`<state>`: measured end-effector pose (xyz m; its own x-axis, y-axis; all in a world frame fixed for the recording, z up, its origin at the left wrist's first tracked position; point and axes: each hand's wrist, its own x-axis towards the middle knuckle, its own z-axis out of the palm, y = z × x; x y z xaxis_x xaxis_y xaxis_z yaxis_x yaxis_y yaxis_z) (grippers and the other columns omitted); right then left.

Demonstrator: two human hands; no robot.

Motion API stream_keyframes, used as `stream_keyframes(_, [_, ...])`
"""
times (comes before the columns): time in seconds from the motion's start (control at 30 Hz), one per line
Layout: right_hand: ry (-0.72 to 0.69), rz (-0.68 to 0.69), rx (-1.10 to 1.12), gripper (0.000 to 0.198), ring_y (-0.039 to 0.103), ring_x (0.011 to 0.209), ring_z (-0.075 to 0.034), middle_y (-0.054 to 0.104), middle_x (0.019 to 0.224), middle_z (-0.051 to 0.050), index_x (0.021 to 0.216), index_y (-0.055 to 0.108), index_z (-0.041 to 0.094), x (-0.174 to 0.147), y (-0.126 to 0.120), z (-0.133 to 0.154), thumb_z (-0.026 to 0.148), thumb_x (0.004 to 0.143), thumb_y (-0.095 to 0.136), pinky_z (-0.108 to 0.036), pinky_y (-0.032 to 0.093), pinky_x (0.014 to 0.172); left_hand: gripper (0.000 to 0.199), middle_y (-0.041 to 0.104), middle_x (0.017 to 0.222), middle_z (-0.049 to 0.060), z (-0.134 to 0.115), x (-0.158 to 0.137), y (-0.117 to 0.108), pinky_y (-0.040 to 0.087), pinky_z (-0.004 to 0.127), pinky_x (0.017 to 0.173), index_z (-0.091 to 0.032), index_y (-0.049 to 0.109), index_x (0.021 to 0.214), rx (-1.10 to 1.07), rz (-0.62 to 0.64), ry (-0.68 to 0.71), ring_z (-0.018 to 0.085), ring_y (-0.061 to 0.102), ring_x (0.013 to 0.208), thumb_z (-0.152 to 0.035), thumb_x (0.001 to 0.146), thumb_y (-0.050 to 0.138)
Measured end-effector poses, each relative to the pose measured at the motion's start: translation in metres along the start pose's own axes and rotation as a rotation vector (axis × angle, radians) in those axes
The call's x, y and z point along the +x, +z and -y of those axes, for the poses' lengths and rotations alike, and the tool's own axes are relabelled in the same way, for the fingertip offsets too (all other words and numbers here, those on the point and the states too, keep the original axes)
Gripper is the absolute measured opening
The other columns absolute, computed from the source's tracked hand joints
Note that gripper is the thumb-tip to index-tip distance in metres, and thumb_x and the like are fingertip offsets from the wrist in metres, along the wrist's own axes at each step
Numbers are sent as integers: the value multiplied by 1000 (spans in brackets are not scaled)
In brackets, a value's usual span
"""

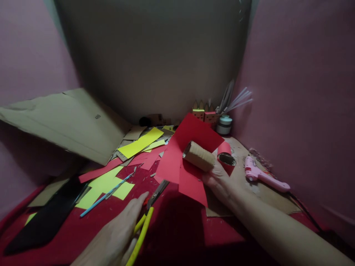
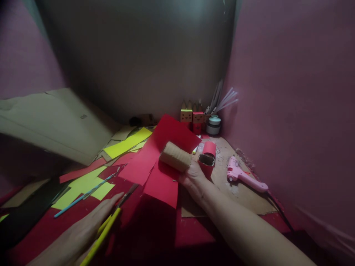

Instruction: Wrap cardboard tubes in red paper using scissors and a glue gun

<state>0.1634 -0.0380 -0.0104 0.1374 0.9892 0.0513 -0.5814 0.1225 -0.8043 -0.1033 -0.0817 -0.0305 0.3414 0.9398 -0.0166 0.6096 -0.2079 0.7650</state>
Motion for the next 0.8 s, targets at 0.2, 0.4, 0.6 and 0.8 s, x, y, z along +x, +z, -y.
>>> stream_keyframes(0.2, [40, 10, 79, 32, 64, 83, -29, 71, 77, -8, 89, 66, 20, -2, 2, 4, 33, 60, 68, -49, 50, 80, 48, 71, 97, 9, -33, -4, 9, 49, 40, 84, -30, 62, 116, -50, 40, -48, 34, 60, 101, -47, 71, 61])
stream_keyframes(0.4, [-34, 23, 215, 30, 66, 80, -27, 72, 72, -3, 82, 66, 20, 3, -3, -6, 18, 54, 74, -46, 51, 82, 48, 70, 92, 7, -57, -5, 15, 49, 36, 80, -24, 58, 116, -89, 115, -29, 28, 63, 90, -47, 74, 58])
stream_keyframes(0.6, [-44, -17, 358, 23, 67, 70, -20, 73, 71, 1, 79, 67, 20, 9, -8, -10, 23, 58, 77, -37, 54, 77, 42, 68, 81, 6, -60, -9, 19, 49, 32, 75, -22, 62, 98, -259, 191, -16, 26, 62, 83, -55, 72, 58])
stream_keyframes(0.8, [-33, 24, 315, 25, 67, 71, -19, 73, 70, 2, 80, 67, 20, 0, -3, -6, 21, 58, 78, -33, 53, 78, 28, 60, 61, 2, -68, 0, 29, 48, 27, 57, -21, 58, 76, -699, 131, -437, 16, 56, 54, -48, 81, 51])
